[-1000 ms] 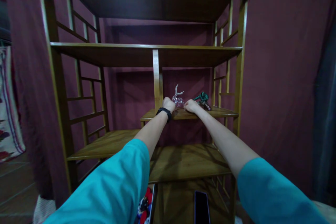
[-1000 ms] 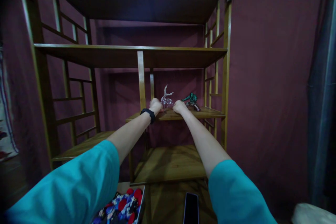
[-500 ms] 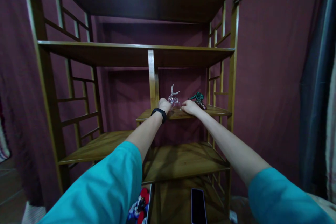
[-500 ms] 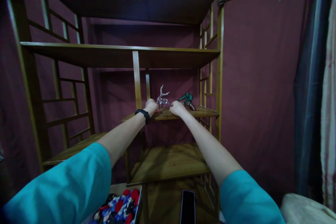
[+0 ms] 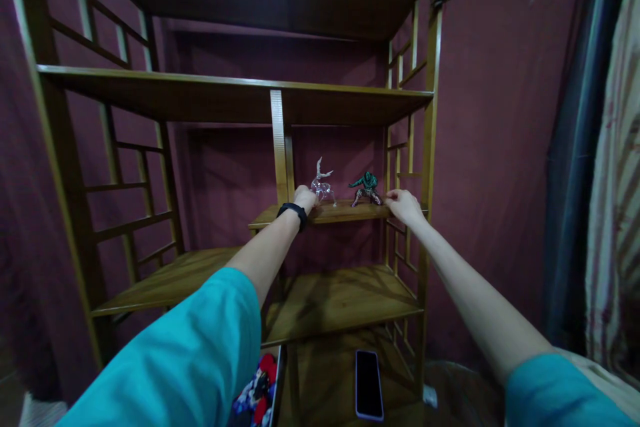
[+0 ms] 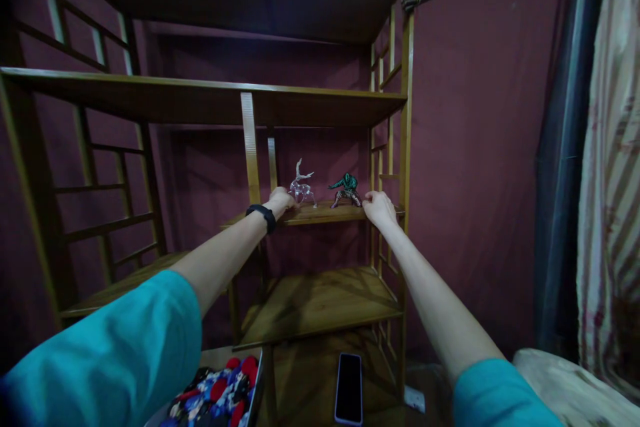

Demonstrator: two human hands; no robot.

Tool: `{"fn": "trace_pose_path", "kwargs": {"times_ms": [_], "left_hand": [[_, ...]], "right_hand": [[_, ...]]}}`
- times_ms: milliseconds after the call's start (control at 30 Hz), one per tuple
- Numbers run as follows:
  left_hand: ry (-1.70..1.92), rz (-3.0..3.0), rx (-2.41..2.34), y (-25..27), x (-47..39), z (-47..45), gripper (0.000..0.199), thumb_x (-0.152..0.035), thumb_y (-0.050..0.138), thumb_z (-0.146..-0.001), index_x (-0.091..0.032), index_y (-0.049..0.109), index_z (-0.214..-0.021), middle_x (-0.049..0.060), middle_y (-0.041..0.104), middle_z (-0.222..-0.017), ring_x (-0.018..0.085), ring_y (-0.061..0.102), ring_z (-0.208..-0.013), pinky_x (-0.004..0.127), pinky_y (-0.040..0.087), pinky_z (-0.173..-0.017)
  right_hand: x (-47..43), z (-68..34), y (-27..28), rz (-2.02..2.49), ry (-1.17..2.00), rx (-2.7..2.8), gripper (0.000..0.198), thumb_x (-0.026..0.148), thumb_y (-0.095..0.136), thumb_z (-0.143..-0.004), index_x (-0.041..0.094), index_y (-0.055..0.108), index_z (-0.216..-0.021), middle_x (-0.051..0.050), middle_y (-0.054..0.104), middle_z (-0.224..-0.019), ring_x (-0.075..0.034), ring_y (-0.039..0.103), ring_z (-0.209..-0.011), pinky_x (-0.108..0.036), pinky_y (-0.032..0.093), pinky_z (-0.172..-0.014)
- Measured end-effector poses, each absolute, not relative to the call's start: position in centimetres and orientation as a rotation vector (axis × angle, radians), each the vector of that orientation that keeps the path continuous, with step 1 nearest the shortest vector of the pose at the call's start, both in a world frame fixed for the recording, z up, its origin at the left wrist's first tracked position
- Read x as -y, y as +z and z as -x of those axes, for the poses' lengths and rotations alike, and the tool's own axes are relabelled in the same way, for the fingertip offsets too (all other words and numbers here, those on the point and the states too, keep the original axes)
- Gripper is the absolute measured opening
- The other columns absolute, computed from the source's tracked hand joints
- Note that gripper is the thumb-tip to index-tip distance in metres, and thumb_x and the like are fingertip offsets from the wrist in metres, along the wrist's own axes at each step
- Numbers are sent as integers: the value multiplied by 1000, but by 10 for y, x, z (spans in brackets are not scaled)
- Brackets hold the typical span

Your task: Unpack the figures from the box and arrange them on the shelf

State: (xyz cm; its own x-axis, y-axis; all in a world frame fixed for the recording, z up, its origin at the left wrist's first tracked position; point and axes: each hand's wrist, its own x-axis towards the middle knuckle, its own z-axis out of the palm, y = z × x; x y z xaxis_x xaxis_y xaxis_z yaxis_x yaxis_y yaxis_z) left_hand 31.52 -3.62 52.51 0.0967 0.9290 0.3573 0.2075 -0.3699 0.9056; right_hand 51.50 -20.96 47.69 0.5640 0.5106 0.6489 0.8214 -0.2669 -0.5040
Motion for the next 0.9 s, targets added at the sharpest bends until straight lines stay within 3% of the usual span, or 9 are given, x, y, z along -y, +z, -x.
{"fn": "trace_pose_path", "kwargs": {"times_ms": [133,300,533,900], "left_hand": [[1279,-1820,-1407,524,34,-316,33,5,73,-40,-15,46,-44,6,57,-51,24,61,-73,25,41,-53],[1342,-1802,-1349,522,27,-318,37,4,73,-41,-16,42,-41,5,55,-48,24,61,-70,26,41,-54],[1338,-1771,-1284,521,20,-319,44,8,71,-35,-18,36,-39,6,57,-51,27,61,-80,29,43,-61],[1250,-2056,-1422,518,34,-313,28,-3,75,-40,-15,52,-51,17,67,-81,32,62,-91,32,45,-69]], "right_hand": [[200,-518,485,2045,-391,1076,32,36,55,-73,23,64,-100,-7,65,-105,-24,60,-99,-31,45,-80],[190,-515,497,2185,-307,1093,36,46,61,-67,23,66,-94,-9,65,-106,-27,60,-99,-34,46,-78],[179,-514,501,2318,-322,1063,41,45,62,-67,19,65,-98,-13,63,-109,-29,58,-102,-38,46,-81],[179,-515,496,2314,-325,1047,38,43,57,-73,20,65,-103,-14,63,-110,-29,57,-105,-39,46,-83]]}}
